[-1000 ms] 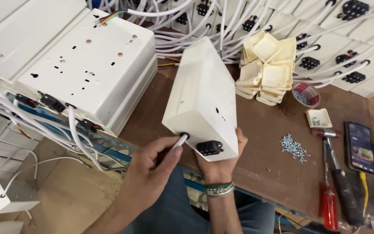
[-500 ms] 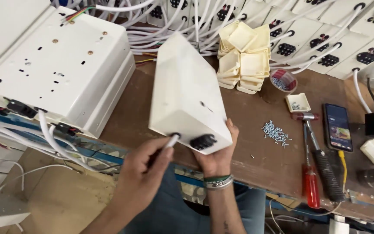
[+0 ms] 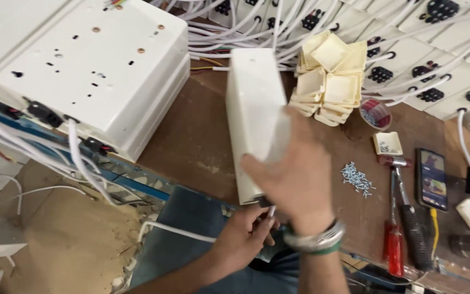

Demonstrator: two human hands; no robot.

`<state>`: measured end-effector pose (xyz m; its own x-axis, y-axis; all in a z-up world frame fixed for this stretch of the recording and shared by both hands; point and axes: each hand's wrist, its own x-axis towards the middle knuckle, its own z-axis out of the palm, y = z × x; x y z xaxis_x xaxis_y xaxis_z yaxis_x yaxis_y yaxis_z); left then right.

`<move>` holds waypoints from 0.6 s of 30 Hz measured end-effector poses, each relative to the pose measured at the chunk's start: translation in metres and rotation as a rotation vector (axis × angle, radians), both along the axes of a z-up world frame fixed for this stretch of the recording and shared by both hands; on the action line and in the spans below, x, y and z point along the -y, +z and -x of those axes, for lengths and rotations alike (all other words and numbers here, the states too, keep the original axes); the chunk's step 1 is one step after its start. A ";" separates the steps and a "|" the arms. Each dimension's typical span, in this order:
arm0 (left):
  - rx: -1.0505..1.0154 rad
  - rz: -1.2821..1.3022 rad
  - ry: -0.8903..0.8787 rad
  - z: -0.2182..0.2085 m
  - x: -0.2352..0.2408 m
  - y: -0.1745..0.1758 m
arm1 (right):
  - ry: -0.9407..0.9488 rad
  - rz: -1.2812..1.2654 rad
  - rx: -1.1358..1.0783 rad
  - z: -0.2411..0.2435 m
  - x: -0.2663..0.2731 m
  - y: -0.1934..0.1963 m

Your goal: The person sits at a workbench and uses a red-handled screwdriver to drive screws and fasten a white end cover onto a white electrical enclosure, routing a white cable out of its base. They pick up small screws from the bench, position a plastic cover piece, and tighten screws to secure the enclosure parts together.

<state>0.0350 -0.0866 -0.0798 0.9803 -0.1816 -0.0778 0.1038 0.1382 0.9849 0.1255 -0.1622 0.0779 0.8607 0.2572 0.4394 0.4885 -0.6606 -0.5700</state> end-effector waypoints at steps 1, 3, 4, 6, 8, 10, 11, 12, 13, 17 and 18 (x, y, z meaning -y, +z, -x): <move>-0.018 0.012 0.025 -0.001 0.004 -0.002 | -0.035 0.091 -0.009 0.003 -0.004 0.001; -0.056 0.024 0.053 0.008 -0.001 -0.005 | -0.065 0.182 -0.039 0.006 -0.003 -0.002; 0.057 -0.134 0.076 0.013 -0.010 -0.006 | -0.044 0.153 -0.020 0.005 0.002 -0.004; 0.155 -0.299 0.105 0.025 -0.039 -0.011 | -0.013 0.119 -0.014 0.003 0.008 -0.009; 0.330 -0.695 0.039 0.040 -0.079 -0.017 | 0.024 0.025 0.018 0.004 0.013 -0.015; 0.301 -0.885 0.119 0.052 -0.127 -0.039 | 0.002 0.013 -0.040 0.008 0.006 -0.011; 0.288 -1.066 0.202 0.057 -0.153 -0.048 | -0.024 0.008 -0.084 0.010 0.003 -0.009; 0.282 -1.072 0.197 0.069 -0.177 -0.065 | -0.024 0.003 -0.092 0.010 0.004 -0.011; 0.228 -1.199 0.247 0.080 -0.201 -0.081 | 0.000 0.025 -0.036 0.011 0.004 -0.013; -0.096 -1.379 0.343 0.130 -0.278 -0.123 | 0.030 0.051 0.052 0.007 0.008 -0.016; -0.091 -1.375 0.325 0.125 -0.271 -0.097 | 0.015 0.057 0.044 0.007 0.009 -0.016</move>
